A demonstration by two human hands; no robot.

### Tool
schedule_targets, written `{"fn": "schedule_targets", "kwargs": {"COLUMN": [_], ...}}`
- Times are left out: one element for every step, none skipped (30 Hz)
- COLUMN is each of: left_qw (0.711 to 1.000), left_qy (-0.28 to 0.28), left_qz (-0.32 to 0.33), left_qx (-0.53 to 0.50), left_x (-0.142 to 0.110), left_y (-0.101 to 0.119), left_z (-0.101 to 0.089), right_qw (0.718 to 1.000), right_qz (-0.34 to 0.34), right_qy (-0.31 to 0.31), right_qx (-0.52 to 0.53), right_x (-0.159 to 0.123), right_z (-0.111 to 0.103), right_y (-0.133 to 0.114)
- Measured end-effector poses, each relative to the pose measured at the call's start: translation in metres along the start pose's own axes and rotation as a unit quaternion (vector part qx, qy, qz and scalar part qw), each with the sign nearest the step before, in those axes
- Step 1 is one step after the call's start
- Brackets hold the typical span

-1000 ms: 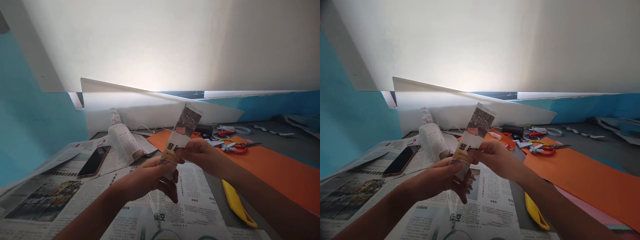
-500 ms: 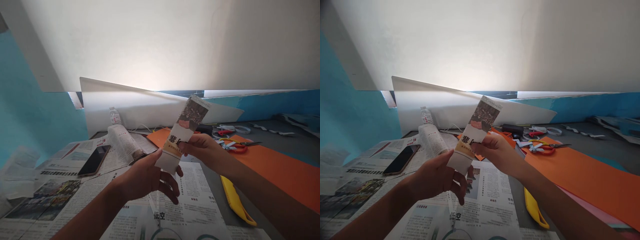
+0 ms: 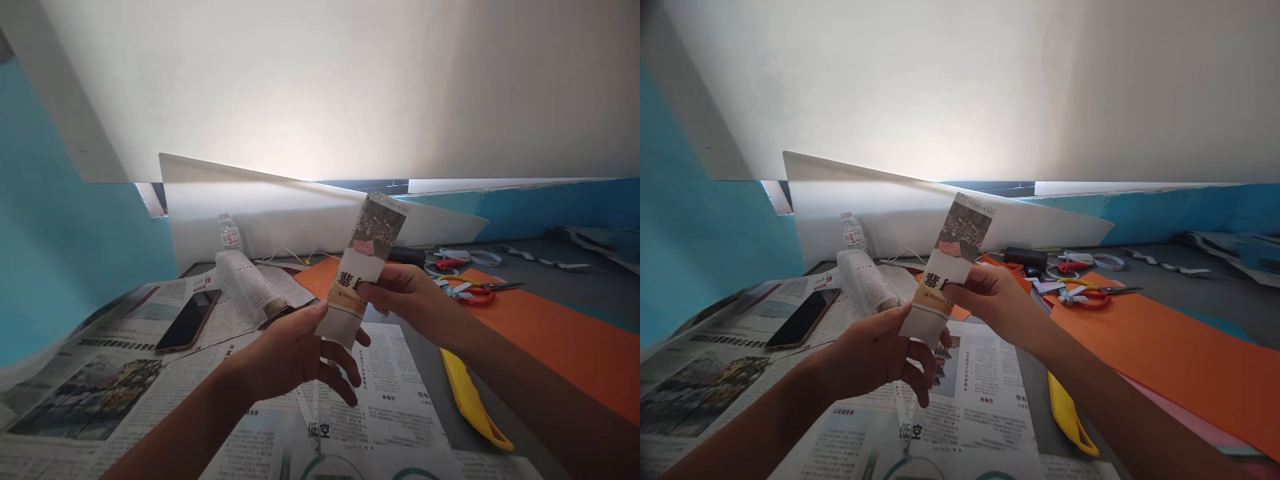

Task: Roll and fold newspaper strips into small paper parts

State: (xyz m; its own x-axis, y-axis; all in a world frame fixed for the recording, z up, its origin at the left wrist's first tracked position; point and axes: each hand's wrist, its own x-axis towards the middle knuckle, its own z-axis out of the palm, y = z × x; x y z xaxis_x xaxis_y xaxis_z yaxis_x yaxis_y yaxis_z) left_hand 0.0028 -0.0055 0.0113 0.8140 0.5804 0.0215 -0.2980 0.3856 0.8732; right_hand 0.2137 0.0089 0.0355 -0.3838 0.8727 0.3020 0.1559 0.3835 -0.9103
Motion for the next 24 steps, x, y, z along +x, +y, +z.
{"fn": "schedule_targets", "kwargs": {"left_qw": [1.0,1.0,1.0,1.0,1.0,1.0,1.0,1.0,1.0,1.0,1.0,0.999,0.998,0.996,0.995,0.993,0.991,0.989,0.987,0.984,0.979,0.973,0.966,0.958], "left_qy": [0.0,0.001,0.003,0.004,0.005,0.005,0.006,0.007,0.008,0.012,0.018,0.028,0.04,0.054,0.068,0.08,0.091,0.1,0.11,0.123,0.14,0.16,0.181,0.2], "left_qz": [0.001,0.001,0.002,0.002,0.002,0.004,0.005,0.006,0.008,0.012,0.018,0.023,0.029,0.032,0.033,0.033,0.032,0.029,0.027,0.027,0.029,0.036,0.045,0.057], "left_qx": [0.001,0.002,0.002,0.003,0.002,0.002,0.002,0.003,0.005,0.01,0.018,0.03,0.043,0.057,0.071,0.083,0.093,0.103,0.115,0.127,0.142,0.16,0.178,0.197], "left_x": [-0.0002,-0.0004,-0.0007,-0.001,-0.0012,-0.0013,-0.0012,-0.001,-0.0006,-0.0001,0.0004,0.0009,0.0013,0.0015,0.0016,0.0015,0.0014,0.0012,0.0012,0.0012,0.0013,0.0016,0.0019,0.0022], "left_y": [0.0001,0.0002,0.0004,0.0004,0.0004,0.0004,0.0003,0.0001,-0.0001,-0.0003,-0.0004,-0.0005,-0.0006,-0.0006,-0.0005,-0.0004,-0.0002,0.0,0.0001,0.0003,0.0004,0.0006,0.0009,0.0014], "left_z": [0.0002,0.0003,0.0003,0.0002,0.0001,0.0,-0.0001,-0.0001,-0.0001,0.0,0.0003,0.0007,0.0013,0.002,0.0027,0.0033,0.0039,0.0043,0.0046,0.0047,0.0049,0.0052,0.0056,0.0061], "right_qw": [1.0,1.0,1.0,1.0,1.0,1.0,1.0,1.0,1.0,1.0,1.0,1.0,1.0,1.0,0.999,0.999,0.999,1.0,0.999,0.999,0.999,0.999,0.998,0.998], "right_qz": [0.0,0.0,0.001,0.001,0.001,0.002,0.004,0.007,0.008,0.007,0.006,0.004,0.003,0.004,0.006,0.008,0.01,0.012,0.016,0.02,0.023,0.027,0.029,0.029], "right_qy": [0.0,-0.002,-0.004,-0.006,-0.007,-0.008,-0.008,-0.008,-0.006,-0.002,0.004,0.012,0.02,0.026,0.029,0.029,0.028,0.027,0.028,0.034,0.041,0.047,0.051,0.049], "right_qx": [0.004,0.006,0.007,0.007,0.005,0.003,0.0,-0.003,-0.004,-0.005,-0.006,-0.008,-0.011,-0.014,-0.016,-0.015,-0.012,-0.007,-0.003,-0.002,-0.002,-0.001,0.001,0.008], "right_x": [0.0,0.0,-0.0001,-0.0001,-0.0001,-0.0001,-0.0001,-0.0001,-0.0002,-0.0002,-0.0002,-0.0002,-0.0002,-0.0002,-0.0002,-0.0003,-0.0004,-0.0006,-0.0008,-0.0009,-0.0009,-0.0007,-0.0002,0.0005], "right_z": [0.0003,0.0005,0.0006,0.0007,0.0006,0.0005,0.0004,0.0003,0.0002,0.0001,0.0001,0.0001,0.0001,0.0,-0.0002,-0.0005,-0.0008,-0.0011,-0.0014,-0.0016,-0.0016,-0.0015,-0.0011,-0.0006], "right_y": [0.0002,0.0003,0.0002,0.0,-0.0003,-0.0008,-0.0014,-0.002,-0.0025,-0.0029,-0.0031,-0.0031,-0.0028,-0.0025,-0.002,-0.0015,-0.001,-0.0005,0.0,0.0007,0.0014,0.0024,0.0037,0.0052]}}
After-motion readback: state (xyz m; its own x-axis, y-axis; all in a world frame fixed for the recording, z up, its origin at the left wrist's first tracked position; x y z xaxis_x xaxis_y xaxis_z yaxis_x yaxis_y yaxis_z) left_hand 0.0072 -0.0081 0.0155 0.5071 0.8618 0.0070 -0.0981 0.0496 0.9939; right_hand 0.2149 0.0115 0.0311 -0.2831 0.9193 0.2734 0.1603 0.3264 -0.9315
